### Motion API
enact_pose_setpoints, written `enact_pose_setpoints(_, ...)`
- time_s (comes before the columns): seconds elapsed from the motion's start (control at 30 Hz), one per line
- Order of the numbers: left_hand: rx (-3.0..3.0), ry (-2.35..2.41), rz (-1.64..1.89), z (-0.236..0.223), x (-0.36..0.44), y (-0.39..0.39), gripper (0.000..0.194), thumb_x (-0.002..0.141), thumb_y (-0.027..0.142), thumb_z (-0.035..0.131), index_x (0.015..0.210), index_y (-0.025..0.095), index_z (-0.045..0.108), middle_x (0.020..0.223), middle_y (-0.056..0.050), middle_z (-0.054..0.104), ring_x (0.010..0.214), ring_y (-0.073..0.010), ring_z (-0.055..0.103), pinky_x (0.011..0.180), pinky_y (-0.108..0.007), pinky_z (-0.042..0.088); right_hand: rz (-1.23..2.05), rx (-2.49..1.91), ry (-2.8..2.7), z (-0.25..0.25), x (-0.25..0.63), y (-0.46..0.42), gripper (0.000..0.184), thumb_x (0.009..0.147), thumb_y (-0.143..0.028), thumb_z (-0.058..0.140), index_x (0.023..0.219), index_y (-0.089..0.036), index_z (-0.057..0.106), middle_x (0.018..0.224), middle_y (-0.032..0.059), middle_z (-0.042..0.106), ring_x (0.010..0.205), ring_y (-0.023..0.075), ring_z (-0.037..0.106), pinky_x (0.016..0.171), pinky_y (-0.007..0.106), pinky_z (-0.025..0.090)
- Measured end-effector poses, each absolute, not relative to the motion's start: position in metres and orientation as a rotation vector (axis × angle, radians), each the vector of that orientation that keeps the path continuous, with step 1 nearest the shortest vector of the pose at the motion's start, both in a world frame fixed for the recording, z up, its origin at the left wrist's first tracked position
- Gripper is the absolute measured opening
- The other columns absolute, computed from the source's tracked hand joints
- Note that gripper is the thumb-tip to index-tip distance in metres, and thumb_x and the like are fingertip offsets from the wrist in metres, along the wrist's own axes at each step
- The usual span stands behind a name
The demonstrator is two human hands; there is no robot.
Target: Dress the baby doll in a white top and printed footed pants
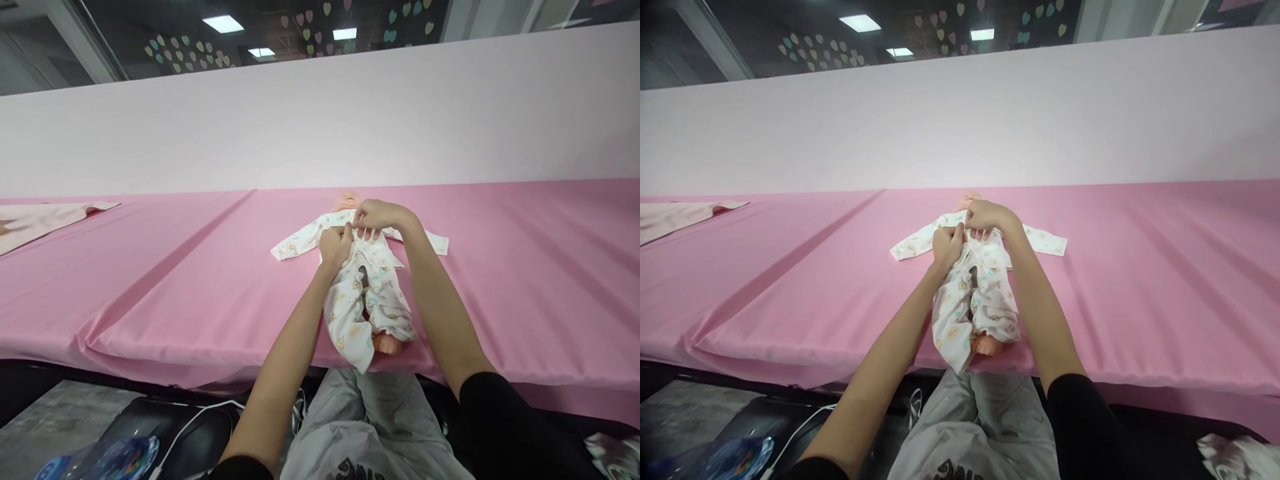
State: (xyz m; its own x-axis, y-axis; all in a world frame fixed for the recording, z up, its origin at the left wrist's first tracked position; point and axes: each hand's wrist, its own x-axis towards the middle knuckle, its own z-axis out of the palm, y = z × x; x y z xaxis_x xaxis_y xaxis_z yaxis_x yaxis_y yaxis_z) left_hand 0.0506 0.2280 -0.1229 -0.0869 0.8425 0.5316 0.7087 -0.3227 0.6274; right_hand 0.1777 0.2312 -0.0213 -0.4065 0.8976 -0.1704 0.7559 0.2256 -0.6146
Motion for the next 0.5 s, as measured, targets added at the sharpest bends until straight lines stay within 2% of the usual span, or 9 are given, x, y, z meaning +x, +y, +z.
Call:
enact_pose_setpoints(0.17,2.151,1.897,1.19,-0.122,0.051,0.226,0.03,0.078,0.029,0.048,0.051,0.019,0.057,0.057,-0.006,0.061,0.061,-0.0201,0.057,0.054,-0.03,0.027,0.856,-1.744,-2.329,-0.024,0.173,0.229,0.011,0.069,0.0,0.061,0.067,-0.011,0.062,0.067,0.0075,0.067,0.064,0.0189,0.065,0.057,0.029,0.056)
enact_pose_setpoints(0.33,2.257,1.754,1.122,-0.121,0.048,0.227,0.021,0.074,0.026,0.049,0.058,0.02,0.06,0.063,-0.004,0.065,0.063,-0.0197,0.058,0.054,-0.029,0.026,0.839,-1.793,-2.345,-0.029,0.17,0.232,0.014,0.065,0.001,0.062,0.06,-0.012,0.06,0.053,0.0032,0.062,0.059,0.0177,0.063,0.057,0.028,0.055)
enact_pose_setpoints(0.5,2.305,1.699,1.106,-0.122,0.047,0.228,0.016,0.072,0.024,0.051,0.059,0.021,0.059,0.065,-0.003,0.065,0.064,-0.0196,0.058,0.053,-0.029,0.026,0.925,-1.726,-2.351,-0.033,0.175,0.239,0.015,0.064,0.002,0.062,0.058,-0.012,0.059,0.054,0.0024,0.06,0.058,0.0151,0.06,0.056,0.027,0.054)
